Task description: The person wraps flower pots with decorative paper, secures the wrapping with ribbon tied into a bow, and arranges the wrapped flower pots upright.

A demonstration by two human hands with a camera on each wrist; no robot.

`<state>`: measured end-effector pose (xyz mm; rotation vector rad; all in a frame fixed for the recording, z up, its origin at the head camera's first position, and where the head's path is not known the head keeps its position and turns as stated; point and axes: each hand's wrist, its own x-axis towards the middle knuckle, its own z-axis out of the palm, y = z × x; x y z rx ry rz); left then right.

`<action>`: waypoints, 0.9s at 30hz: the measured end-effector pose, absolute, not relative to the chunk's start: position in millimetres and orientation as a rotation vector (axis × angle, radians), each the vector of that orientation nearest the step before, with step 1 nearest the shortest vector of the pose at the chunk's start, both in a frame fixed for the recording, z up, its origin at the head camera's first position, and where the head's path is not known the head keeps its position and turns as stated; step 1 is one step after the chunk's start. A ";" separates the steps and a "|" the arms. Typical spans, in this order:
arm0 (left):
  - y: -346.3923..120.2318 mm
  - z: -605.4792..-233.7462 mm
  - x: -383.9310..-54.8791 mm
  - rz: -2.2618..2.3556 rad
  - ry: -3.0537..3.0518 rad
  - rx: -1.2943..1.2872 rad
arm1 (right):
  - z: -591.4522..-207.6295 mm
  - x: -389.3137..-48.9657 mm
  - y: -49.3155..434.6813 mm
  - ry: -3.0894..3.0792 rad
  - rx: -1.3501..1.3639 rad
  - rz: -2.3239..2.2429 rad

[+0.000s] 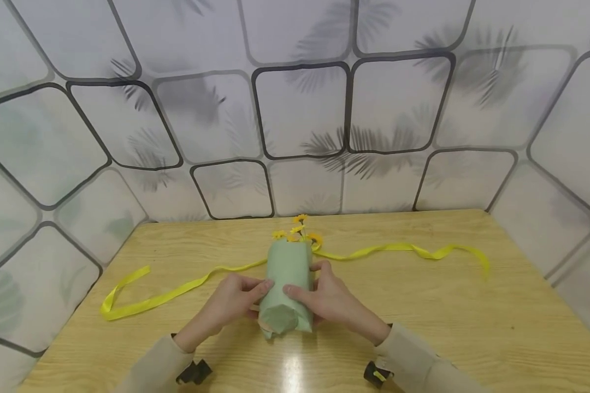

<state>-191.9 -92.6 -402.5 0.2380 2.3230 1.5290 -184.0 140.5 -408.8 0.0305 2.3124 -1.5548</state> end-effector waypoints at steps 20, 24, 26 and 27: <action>-95.1 -373.6 -209.3 1.737 2.290 0.240 | -376.2 -193.4 136.4 2.430 -0.052 -1.655; -97.0 -380.3 -231.3 1.753 2.327 0.179 | -386.9 -215.5 128.6 2.417 -0.025 -1.711; -96.8 -384.3 -240.0 1.752 2.331 0.148 | -392.3 -225.0 126.3 2.416 -0.009 -1.716; -96.7 -386.5 -243.5 1.752 2.332 0.138 | -394.6 -229.0 125.8 2.413 -0.010 -1.715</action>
